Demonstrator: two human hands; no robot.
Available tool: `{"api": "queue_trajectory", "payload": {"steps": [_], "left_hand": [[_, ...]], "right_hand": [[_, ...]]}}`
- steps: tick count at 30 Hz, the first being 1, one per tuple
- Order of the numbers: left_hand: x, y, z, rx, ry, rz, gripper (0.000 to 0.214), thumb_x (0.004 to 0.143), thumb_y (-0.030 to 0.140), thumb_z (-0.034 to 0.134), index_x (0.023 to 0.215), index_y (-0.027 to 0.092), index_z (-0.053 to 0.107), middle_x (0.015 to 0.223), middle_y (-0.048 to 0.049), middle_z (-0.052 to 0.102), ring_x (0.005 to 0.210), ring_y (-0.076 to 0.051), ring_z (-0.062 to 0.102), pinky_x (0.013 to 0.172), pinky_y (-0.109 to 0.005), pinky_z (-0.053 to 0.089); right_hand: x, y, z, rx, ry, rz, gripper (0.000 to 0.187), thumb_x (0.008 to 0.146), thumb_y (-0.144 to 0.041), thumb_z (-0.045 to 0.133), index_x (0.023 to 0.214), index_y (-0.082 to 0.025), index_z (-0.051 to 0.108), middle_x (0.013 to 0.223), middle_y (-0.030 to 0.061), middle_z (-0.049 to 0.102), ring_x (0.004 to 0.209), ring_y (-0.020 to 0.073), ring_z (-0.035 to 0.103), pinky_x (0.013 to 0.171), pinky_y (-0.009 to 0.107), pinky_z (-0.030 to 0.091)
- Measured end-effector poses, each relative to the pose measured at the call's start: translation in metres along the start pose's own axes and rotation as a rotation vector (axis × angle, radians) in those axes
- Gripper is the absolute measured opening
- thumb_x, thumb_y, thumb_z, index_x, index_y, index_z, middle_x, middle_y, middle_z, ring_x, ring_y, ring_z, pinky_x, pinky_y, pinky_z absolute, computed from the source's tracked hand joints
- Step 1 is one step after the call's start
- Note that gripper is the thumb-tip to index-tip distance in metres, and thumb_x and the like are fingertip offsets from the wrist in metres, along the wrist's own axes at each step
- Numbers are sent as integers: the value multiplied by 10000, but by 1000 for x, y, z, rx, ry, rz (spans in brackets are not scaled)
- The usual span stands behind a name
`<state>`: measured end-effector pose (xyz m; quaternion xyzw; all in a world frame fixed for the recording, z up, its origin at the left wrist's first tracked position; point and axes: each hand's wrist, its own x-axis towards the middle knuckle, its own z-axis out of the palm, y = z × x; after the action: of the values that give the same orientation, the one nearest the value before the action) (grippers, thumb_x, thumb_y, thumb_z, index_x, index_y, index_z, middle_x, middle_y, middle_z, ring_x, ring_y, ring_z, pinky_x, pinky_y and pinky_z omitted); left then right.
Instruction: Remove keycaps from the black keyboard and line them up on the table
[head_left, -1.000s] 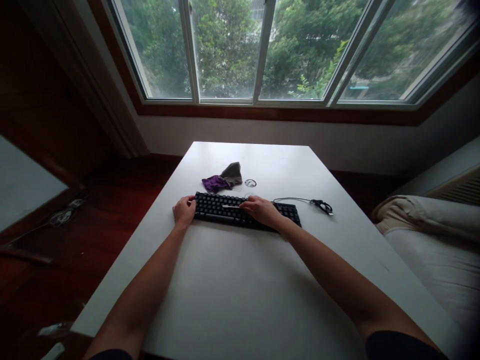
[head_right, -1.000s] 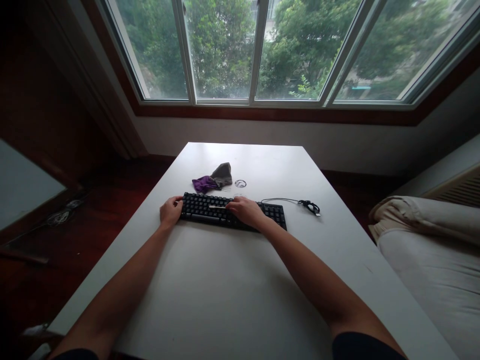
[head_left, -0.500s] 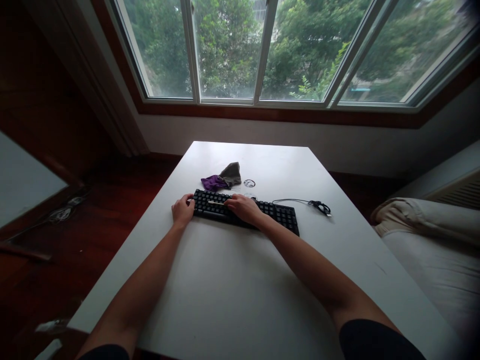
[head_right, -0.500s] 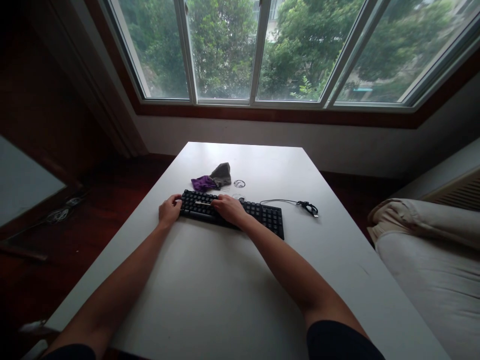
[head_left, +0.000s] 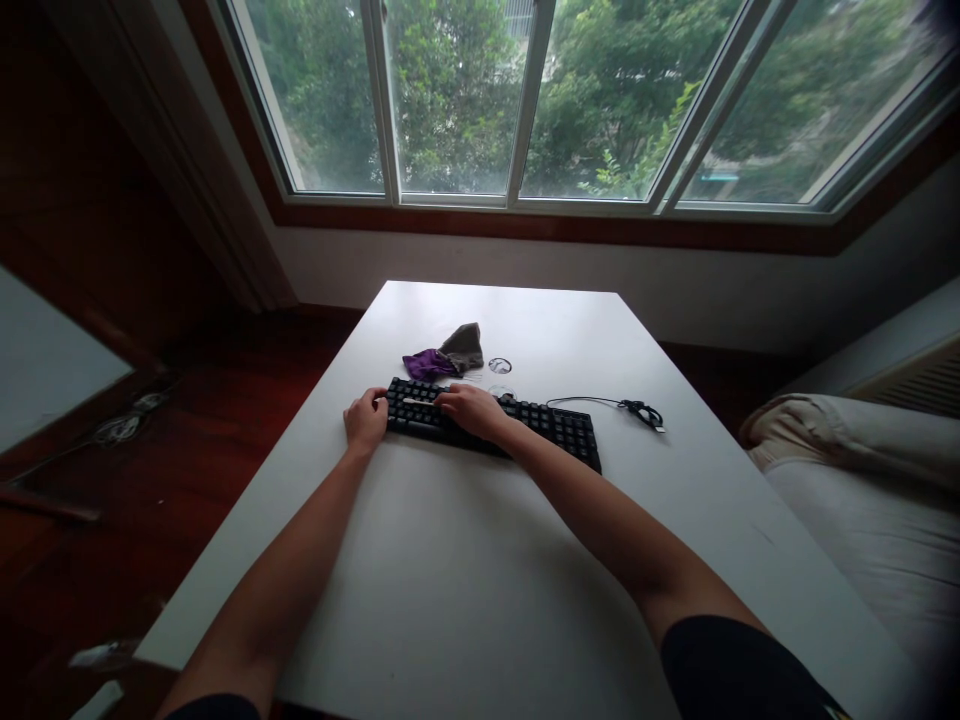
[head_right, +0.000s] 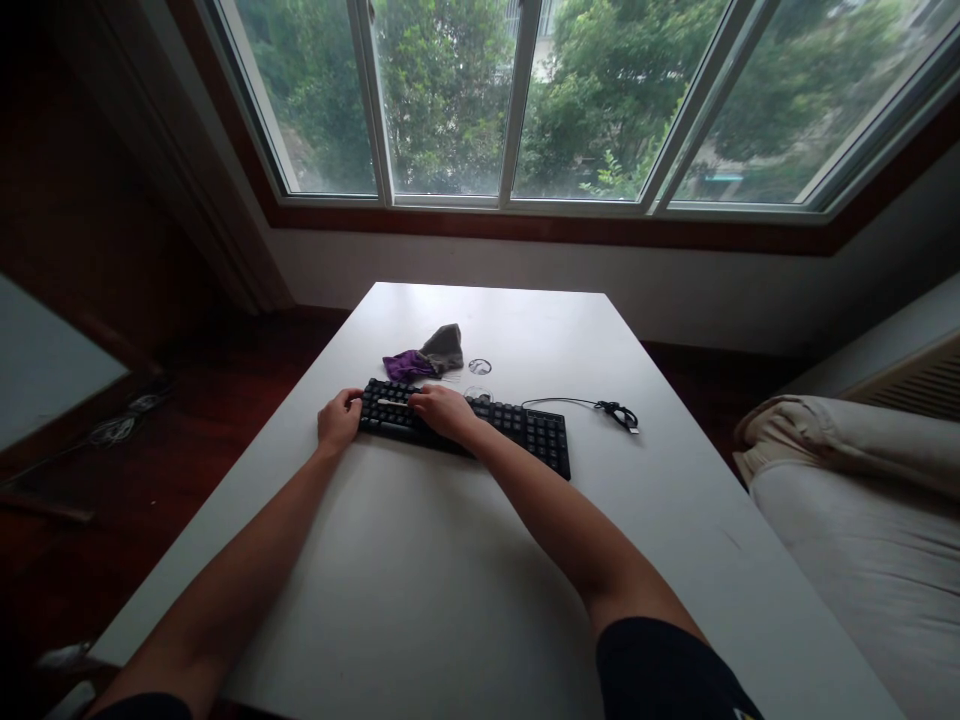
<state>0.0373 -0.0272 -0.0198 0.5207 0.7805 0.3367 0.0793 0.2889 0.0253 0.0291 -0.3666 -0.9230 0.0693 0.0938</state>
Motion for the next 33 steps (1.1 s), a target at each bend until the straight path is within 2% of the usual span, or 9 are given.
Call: {"api": "queue_trajectory", "payload": {"steps": [4,7,13,19,27,33], "left_hand": [[-1,2,-2,12,-13,-14,307,946,319,514,1175,285,716,1032,-35,773,1044,-236,679,985,-355,463],[-1,2,-2,13,-25,-18,312,945,320,515,1178,283,719,1034,-42,773,1044,-241,680,985,-361,465],[-1,-2,-1,-10,-8,2,314,953,304,513,1206,274,698,1129,-40,768,1083,-236,680,1012,-367,463],[0,-4,2,-74,22,0,376,978,194,428,1274,279,642,1242,-11,746,1202,-205,650,1054,-349,437],[0,-3,0,-124,7,-21,383,967,174,425,1268,289,631,1231,4,753,1170,-202,669,1016,-338,456],[1,-3,-1,-106,-6,-36,391,976,188,409,1281,299,627,1251,7,744,1177,-210,668,1014,-347,459]], "right_hand": [[18,-15,0,-6,-19,1,285,1034,-341,503,1231,-326,709,1122,49,675,1001,199,635,742,263,400],[21,-18,-1,-17,-26,-5,290,1037,-349,493,1234,-328,705,1124,48,679,994,200,639,723,262,392],[6,-2,-8,-24,-58,-13,287,1036,-353,501,1230,-322,710,1149,49,687,1010,205,642,721,263,391],[-4,11,-12,-10,-59,-10,286,1032,-354,515,1233,-324,716,1142,46,691,1006,204,647,735,262,394],[24,-21,-5,-40,-42,1,303,1038,-350,480,1235,-339,709,1148,44,690,984,196,646,711,260,394],[44,-43,-3,-61,-43,-27,309,1045,-373,449,1204,-310,707,1139,53,706,986,209,659,673,262,382]]}}
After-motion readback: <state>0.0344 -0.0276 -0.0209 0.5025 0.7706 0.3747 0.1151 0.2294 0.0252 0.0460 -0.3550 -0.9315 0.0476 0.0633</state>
